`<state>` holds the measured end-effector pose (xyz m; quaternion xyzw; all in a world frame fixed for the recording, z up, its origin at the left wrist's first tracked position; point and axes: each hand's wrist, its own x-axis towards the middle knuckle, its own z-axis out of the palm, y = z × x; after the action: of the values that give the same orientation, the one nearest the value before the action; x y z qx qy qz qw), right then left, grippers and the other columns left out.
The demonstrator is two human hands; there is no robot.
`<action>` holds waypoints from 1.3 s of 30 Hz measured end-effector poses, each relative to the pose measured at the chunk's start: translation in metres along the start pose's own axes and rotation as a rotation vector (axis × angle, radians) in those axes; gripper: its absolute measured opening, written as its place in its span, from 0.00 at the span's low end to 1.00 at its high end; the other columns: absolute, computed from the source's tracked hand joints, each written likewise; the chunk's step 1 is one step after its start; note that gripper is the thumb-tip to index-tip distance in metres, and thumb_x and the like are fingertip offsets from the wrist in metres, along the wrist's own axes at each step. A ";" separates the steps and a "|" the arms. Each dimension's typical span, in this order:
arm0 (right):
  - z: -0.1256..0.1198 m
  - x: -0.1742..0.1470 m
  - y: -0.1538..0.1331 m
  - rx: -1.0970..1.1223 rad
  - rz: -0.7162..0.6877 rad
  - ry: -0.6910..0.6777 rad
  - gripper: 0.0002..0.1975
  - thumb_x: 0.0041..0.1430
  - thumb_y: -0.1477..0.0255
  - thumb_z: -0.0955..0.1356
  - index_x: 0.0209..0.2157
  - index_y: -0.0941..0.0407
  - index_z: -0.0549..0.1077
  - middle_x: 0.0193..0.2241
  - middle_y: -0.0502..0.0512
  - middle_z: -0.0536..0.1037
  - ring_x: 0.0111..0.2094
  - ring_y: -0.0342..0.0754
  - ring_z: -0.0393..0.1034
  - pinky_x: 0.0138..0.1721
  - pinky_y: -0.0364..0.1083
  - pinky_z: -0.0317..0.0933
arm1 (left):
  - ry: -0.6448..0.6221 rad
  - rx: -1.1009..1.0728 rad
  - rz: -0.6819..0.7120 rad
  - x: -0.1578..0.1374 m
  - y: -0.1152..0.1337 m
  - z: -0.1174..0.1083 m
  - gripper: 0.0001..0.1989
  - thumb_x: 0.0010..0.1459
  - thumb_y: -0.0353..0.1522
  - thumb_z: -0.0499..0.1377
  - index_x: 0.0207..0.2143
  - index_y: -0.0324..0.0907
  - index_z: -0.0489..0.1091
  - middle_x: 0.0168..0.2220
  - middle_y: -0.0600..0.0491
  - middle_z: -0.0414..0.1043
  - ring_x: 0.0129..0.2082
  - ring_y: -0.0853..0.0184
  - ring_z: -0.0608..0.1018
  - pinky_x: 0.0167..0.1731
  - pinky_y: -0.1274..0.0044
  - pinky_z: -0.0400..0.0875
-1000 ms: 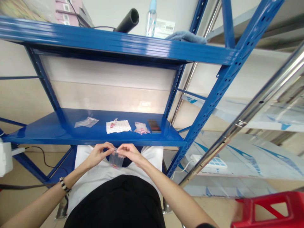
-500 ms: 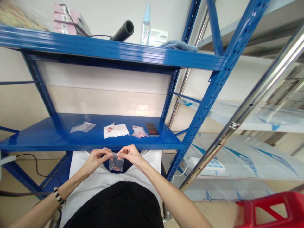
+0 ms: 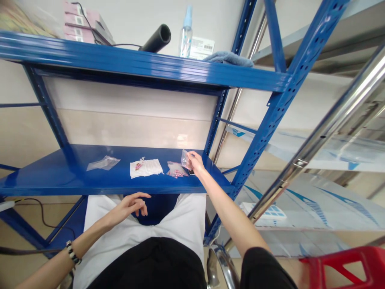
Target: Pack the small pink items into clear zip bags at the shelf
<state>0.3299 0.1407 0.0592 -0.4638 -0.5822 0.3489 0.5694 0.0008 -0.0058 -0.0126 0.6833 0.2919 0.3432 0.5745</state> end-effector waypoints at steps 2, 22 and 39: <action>0.005 0.018 0.011 -0.205 -0.022 -0.005 0.24 0.49 0.46 0.68 0.29 0.54 0.67 0.14 0.42 0.59 0.15 0.40 0.52 0.18 0.42 0.51 | -0.024 0.008 -0.023 0.001 -0.004 0.001 0.26 0.62 0.45 0.56 0.56 0.39 0.63 0.33 0.47 0.78 0.31 0.65 0.77 0.29 0.77 0.66; 0.139 0.090 -0.069 -1.221 -0.647 -0.279 0.14 0.66 0.70 0.61 0.49 0.59 0.70 0.47 0.65 0.67 0.49 0.58 0.61 0.50 0.56 0.58 | 0.045 -0.117 0.009 0.009 -0.019 0.001 0.14 0.59 0.37 0.58 0.30 0.43 0.53 0.27 0.50 0.76 0.26 0.69 0.77 0.24 0.80 0.63; 0.378 0.014 -0.026 -1.105 -0.727 -0.790 0.27 0.60 0.83 0.63 0.60 0.56 0.62 0.61 0.62 0.64 0.60 0.53 0.59 0.59 0.53 0.55 | 0.292 -0.114 0.020 0.009 -0.022 -0.016 0.14 0.35 0.25 0.48 0.15 0.46 0.40 0.10 0.63 0.42 0.11 0.76 0.55 0.14 0.80 0.42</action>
<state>-0.0458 0.1915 0.0471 -0.3011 -0.9479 -0.0618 0.0838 -0.0063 0.0145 -0.0310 0.5952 0.3455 0.4607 0.5604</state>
